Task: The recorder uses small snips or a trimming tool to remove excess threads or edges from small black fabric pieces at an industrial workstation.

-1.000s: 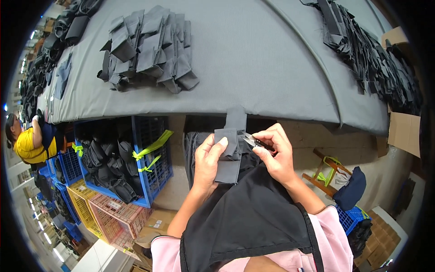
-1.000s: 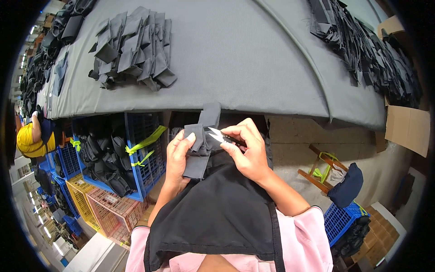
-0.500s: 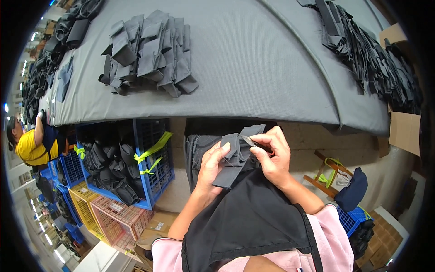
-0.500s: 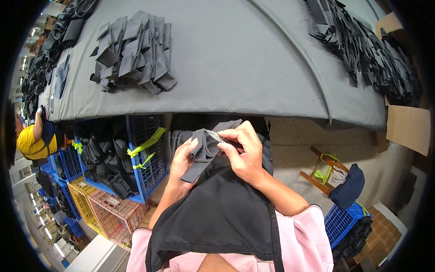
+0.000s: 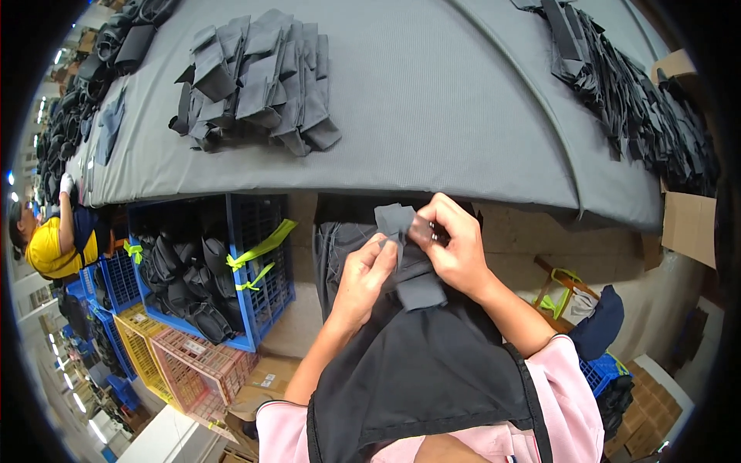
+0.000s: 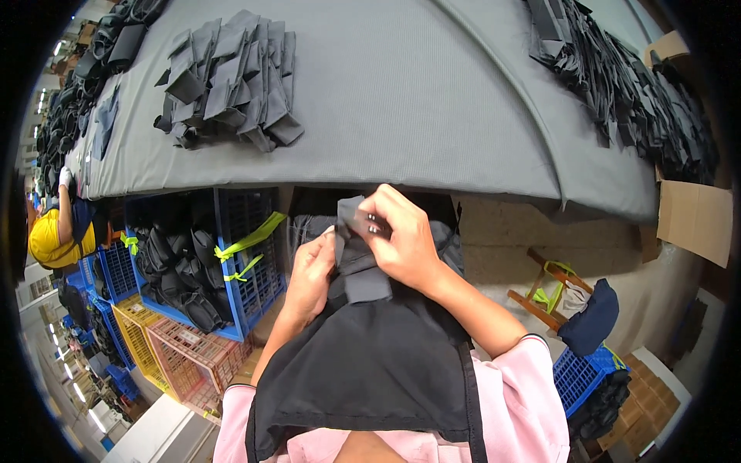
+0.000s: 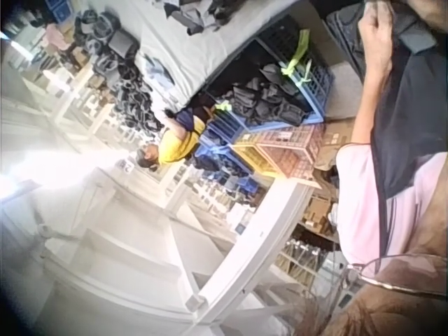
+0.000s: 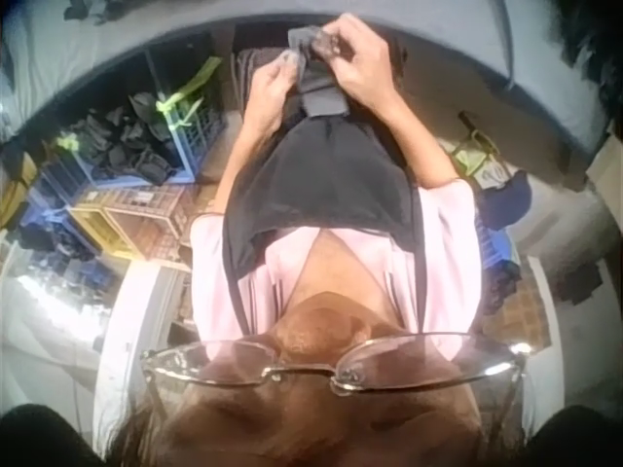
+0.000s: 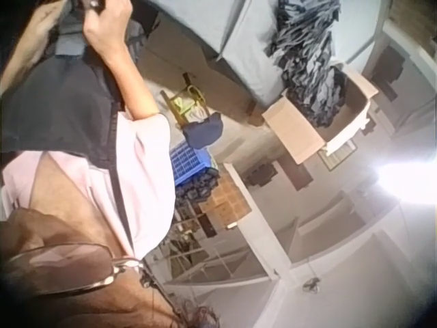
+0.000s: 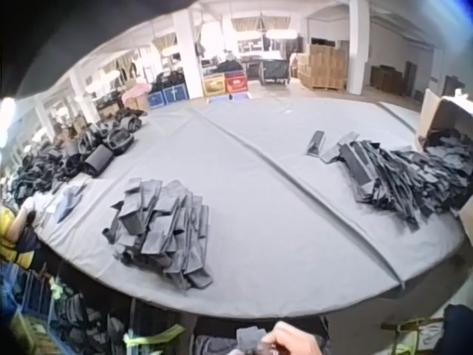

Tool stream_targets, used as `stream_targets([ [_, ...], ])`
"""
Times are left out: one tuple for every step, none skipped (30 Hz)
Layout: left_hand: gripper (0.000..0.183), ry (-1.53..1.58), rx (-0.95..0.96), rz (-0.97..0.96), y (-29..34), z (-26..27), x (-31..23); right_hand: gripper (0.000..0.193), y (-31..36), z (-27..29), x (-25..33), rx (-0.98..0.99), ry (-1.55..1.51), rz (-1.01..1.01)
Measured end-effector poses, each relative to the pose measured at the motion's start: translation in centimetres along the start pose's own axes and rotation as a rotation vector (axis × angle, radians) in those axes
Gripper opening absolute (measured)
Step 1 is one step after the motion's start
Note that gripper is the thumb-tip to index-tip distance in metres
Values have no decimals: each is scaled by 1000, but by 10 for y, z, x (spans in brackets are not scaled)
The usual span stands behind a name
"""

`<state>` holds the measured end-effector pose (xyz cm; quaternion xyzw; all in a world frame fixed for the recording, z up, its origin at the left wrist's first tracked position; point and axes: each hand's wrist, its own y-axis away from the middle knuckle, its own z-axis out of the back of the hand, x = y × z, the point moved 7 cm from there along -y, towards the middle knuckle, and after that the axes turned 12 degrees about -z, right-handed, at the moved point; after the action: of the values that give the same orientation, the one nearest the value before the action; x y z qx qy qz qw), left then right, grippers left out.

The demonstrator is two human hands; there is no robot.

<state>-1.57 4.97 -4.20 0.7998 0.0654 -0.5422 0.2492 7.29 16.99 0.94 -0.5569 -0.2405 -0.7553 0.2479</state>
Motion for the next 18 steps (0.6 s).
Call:
stream_targets([
  [28, 2, 0, 4, 0, -1, 2, 9, -4, -7, -12, 5, -223, -92],
  [27, 83, 20, -74, -1, -5, -2, 10, -6, -14, -29, 83, -410, -328],
  [27, 165, 40, -152, -2, -8, -6, 11, -5, -22, -41, 160, -596, -565],
  [27, 24, 70, -134, -3, -4, -9, 14, -2, -28, -52, 249, -735, -678],
  [27, 27, 68, -130, -7, -6, -9, 14, 0, -29, -55, 250, -733, -684],
  [25, 59, -5, -19, -11, -5, 0, 14, 2, -29, -57, 240, -720, -693],
  [24, 87, -82, 92, -12, -2, 9, 14, 5, -31, -58, 234, -711, -701],
  [19, 71, -112, 74, -12, -2, 7, 11, 8, -29, -57, 225, -681, -699],
  [19, 73, -114, 78, -12, -3, 7, 11, 13, -30, -57, 226, -680, -704],
  [17, 78, -177, 42, -14, -1, 4, 12, 13, -20, -53, 120, -584, -600],
  [15, 83, -240, 5, -14, 2, 2, 14, 14, -9, -48, 16, -487, -495],
  [13, 70, -225, -29, -15, 7, 6, 19, 22, -3, -55, 18, -355, -443],
  [13, 70, -231, -25, -16, 7, 5, 26, 25, 7, -49, -62, -254, -322],
  [13, 57, -247, -30, -17, 9, 1, 28, 31, 9, -42, -21, -203, -338],
  [13, 43, -263, -35, -17, 11, -1, 30, 36, 12, -33, 20, -152, -354],
  [15, -4, -273, -50, -17, 13, -2, 32, 42, 15, -32, 69, 2, -350],
  [15, -3, -275, -46, -17, 15, -1, 30, 43, 17, -21, 38, 100, -224],
  [17, -62, -266, -74, -17, 17, -2, 29, 44, 17, -17, 53, 184, -169],
])
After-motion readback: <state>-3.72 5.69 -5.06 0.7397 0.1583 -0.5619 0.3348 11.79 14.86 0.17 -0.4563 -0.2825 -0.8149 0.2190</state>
